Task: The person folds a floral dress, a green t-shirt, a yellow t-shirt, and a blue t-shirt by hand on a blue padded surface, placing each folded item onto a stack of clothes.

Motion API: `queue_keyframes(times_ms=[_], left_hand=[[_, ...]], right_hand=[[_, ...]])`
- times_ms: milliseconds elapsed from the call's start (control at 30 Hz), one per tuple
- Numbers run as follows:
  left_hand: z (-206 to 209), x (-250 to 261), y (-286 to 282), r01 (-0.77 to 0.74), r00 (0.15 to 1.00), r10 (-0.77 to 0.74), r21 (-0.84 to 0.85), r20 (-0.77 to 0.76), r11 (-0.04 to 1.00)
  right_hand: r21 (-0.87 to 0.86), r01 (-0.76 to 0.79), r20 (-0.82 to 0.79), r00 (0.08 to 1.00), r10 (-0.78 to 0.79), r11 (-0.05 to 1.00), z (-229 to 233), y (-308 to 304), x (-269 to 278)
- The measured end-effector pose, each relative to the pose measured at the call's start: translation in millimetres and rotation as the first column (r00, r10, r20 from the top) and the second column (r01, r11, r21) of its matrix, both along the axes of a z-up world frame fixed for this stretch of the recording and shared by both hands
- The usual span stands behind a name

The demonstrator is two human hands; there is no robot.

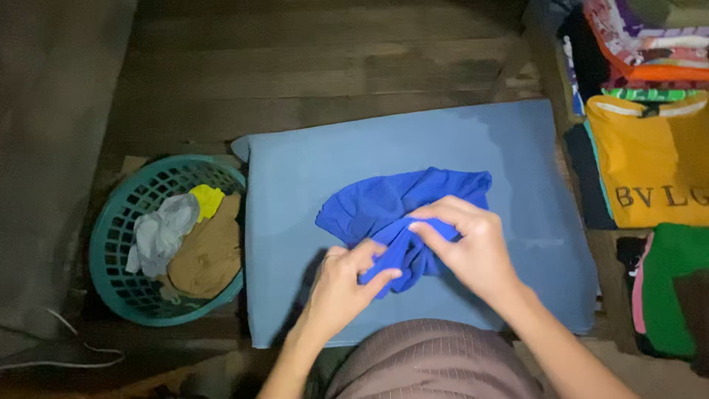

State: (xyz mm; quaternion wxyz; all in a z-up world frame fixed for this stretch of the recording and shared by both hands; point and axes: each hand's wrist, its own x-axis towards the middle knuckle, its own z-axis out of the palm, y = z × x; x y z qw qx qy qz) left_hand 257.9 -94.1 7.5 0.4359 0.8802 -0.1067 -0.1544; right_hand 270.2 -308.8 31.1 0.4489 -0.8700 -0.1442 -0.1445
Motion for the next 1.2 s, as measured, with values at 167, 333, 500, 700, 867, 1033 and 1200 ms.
queue_keyframes(times_ms=[167, 333, 500, 700, 867, 1033, 1200], left_hand=[[19, 0, 37, 0.072, 0.674, -0.194, 0.198, 0.713, 0.977], [41, 17, 54, -0.060, 0.606, -0.173, 0.262, 0.777, 0.963], [36, 52, 77, -0.037, 0.842, -0.148, 0.329, 0.519, 0.944], [20, 117, 157, -0.261, 0.837, 0.005, 0.391, 0.547, 0.883], [0, 157, 185, -0.231, 0.588, 0.309, -0.211, 0.748, 0.950], [22, 170, 174, 0.083, 0.728, 0.461, -0.733, 0.507, 0.676], [38, 235, 129, -0.258, 0.775, 0.464, -0.456, 0.428, 0.852]], right_hand=[[-0.072, 0.090, -0.026, 0.995, -0.092, 0.993, 4, -20, 18], [-0.023, 0.118, -0.112, 0.986, -0.120, 0.993, -6, -34, 19], [0.348, 0.087, -0.439, 0.895, 0.081, 0.933, -37, -86, 32], [0.470, 0.424, -0.300, 0.902, -0.311, 0.774, -59, -262, 53], [0.736, 0.201, -0.095, 0.976, -0.195, 0.646, -30, -301, 42], [0.857, -0.510, 0.514, 0.832, 0.211, -0.077, -10, -299, 22], [0.818, 0.258, -0.188, 0.965, -0.185, 0.513, -55, -307, 116]])
